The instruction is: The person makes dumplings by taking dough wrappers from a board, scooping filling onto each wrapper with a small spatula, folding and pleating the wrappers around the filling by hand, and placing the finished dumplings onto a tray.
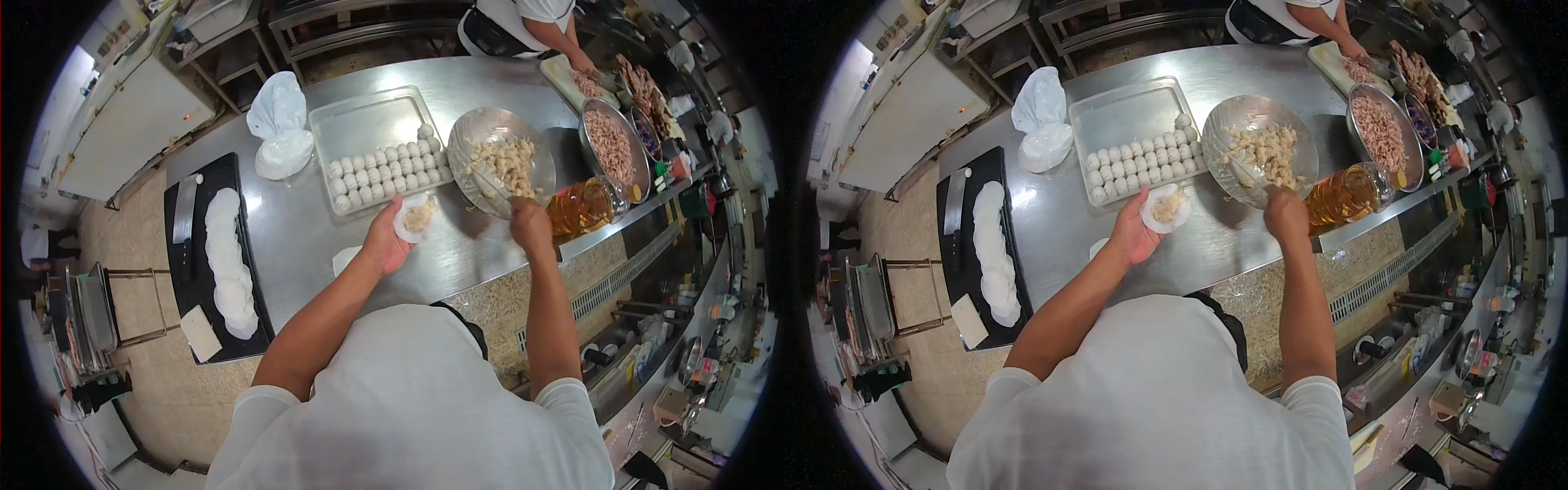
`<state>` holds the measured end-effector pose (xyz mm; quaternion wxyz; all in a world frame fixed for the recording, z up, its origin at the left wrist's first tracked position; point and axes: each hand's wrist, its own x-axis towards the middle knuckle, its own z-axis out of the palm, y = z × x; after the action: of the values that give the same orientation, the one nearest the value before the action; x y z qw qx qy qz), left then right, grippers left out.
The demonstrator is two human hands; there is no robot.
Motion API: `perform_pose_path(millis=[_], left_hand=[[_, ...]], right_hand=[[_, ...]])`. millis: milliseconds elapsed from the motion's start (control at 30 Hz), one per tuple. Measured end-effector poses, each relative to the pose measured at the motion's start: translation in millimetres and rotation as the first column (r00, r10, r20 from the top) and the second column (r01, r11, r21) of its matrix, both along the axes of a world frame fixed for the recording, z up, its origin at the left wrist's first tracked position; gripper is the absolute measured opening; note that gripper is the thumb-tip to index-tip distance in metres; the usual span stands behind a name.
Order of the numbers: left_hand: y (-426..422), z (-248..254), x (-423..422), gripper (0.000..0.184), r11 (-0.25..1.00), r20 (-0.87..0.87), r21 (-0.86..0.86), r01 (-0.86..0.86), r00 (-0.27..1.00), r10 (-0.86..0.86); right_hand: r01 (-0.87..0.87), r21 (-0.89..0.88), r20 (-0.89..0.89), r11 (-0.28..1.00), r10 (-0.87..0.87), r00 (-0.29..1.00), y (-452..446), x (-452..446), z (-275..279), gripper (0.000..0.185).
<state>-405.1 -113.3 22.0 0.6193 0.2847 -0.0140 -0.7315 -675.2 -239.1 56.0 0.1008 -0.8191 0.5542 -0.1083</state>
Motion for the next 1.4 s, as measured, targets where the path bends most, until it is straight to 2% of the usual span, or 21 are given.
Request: perform_pose_path(millis=[100,233,367,467,600,667,733,767,833,900,1000,1100,1133,1167,1200,1233,1300,1333,1400], left_hand=[[-8.5,-3.8,-2.9,0.052,1.0,0.019,-0.014,-0.011,1.0,0.011],[-18.1,-8.8,-7.4,0.052,0.999,0.096,0.034,-0.005,0.995,0.002],[-35.1,-19.1,-10.1,0.051,0.998,0.123,0.052,0.025,0.992,-0.032],[-44.2,-23.8,-11.4,0.05,0.998,0.165,0.041,0.041,0.985,-0.047],[-48.9,-21.4,-13.9,0.049,0.998,0.207,0.052,0.045,0.977,-0.055],[-49.4,-23.1,-14.7,0.051,0.996,0.169,0.046,0.074,0.982,-0.081],[-46.8,-17.3,-15.6,0.052,0.996,0.125,0.033,0.08,0.989,-0.084],[-44.6,-14.1,-16.6,0.054,0.994,0.082,0.02,0.109,0.99,-0.11],[-42.6,-13.0,-17.8,0.057,0.99,0.049,0.016,0.139,0.989,-0.139],[-40.4,-9.2,-19.4,0.058,0.991,-0.069,-0.018,0.135,0.988,-0.136],[-40.7,2.0,-21.1,0.059,0.993,-0.089,-0.033,0.111,0.99,-0.114],[-50.1,12.3,-21.9,0.06,0.995,0.011,-0.018,0.095,0.995,-0.095],[-51.2,13.5,-21.9,0.06,0.995,0.013,-0.021,0.098,0.995,-0.098],[-51.7,14.8,-22.5,0.06,0.994,0.033,-0.025,0.105,0.994,-0.104],[-53.0,18.6,-22.0,0.061,0.993,0.056,-0.032,0.111,0.993,-0.109],[-53.1,22.4,-20.9,0.061,0.993,0.064,-0.036,0.114,0.992,-0.111],[-43.4,29.0,-23.3,0.061,0.993,0.085,0.0,0.117,0.99,-0.117],[-37.8,31.8,-24.6,0.061,0.991,0.088,0.006,0.132,0.987,-0.132],[-28.8,38.9,-25.5,0.062,0.99,-0.038,-0.036,0.134,0.99,-0.135]], right_hand=[[-0.036,-0.043,0.028,0.998,0.037,0.999,10.4,3.6,-12.7,0.024],[-0.12,-0.067,0.206,0.991,0.131,0.97,21.4,-9.8,-8.6,0.021],[-0.118,-0.055,0.167,0.992,0.125,0.978,19.0,-17.3,-14.9,0.022],[-0.013,-0.09,0.159,0.996,0.028,0.987,21.7,-11.8,-17.5,0.023],[-0.09,-0.042,0.284,0.995,0.099,0.954,32.3,-6.9,-13.8,0.024],[-0.112,-0.039,0.315,0.993,0.118,0.942,45.2,-7.2,-4.2,0.024],[-0.1,0.172,0.364,0.98,0.031,0.931,65.6,-4.7,14.1,0.024],[-0.105,0.176,0.365,0.979,0.034,0.93,75.3,-1.3,17.6,0.024],[-0.127,0.074,0.294,0.989,0.1,0.95,92.4,5.6,21.2,0.025],[-0.124,0.067,0.313,0.99,0.097,0.945,98.0,3.7,25.2,0.028],[-0.129,0.107,0.267,0.986,0.096,0.959,93.9,-5.8,40.6,0.032],[-0.08,-0.002,0.373,0.997,0.075,0.925,76.9,-21.8,34.9,0.031],[0.066,-0.034,0.183,0.997,-0.058,0.981,71.0,-24.5,32.2,0.028],[0.202,-0.091,-0.008,0.975,-0.204,0.979,65.4,-29.6,28.6,0.025],[0.183,-0.025,-0.072,0.983,-0.184,0.98,57.8,-34.1,32.7,0.026],[0.186,-0.028,-0.063,0.982,-0.187,0.98,52.6,-33.7,33.1,0.026],[0.165,-0.044,-0.201,0.985,-0.17,0.965,47.6,-33.4,37.0,0.025],[0.18,-0.038,-0.198,0.983,-0.184,0.963,42.3,-31.2,29.1,0.025],[0.027,0.02,-0.355,0.999,-0.018,0.935,30.7,-26.4,6.5,0.022]])
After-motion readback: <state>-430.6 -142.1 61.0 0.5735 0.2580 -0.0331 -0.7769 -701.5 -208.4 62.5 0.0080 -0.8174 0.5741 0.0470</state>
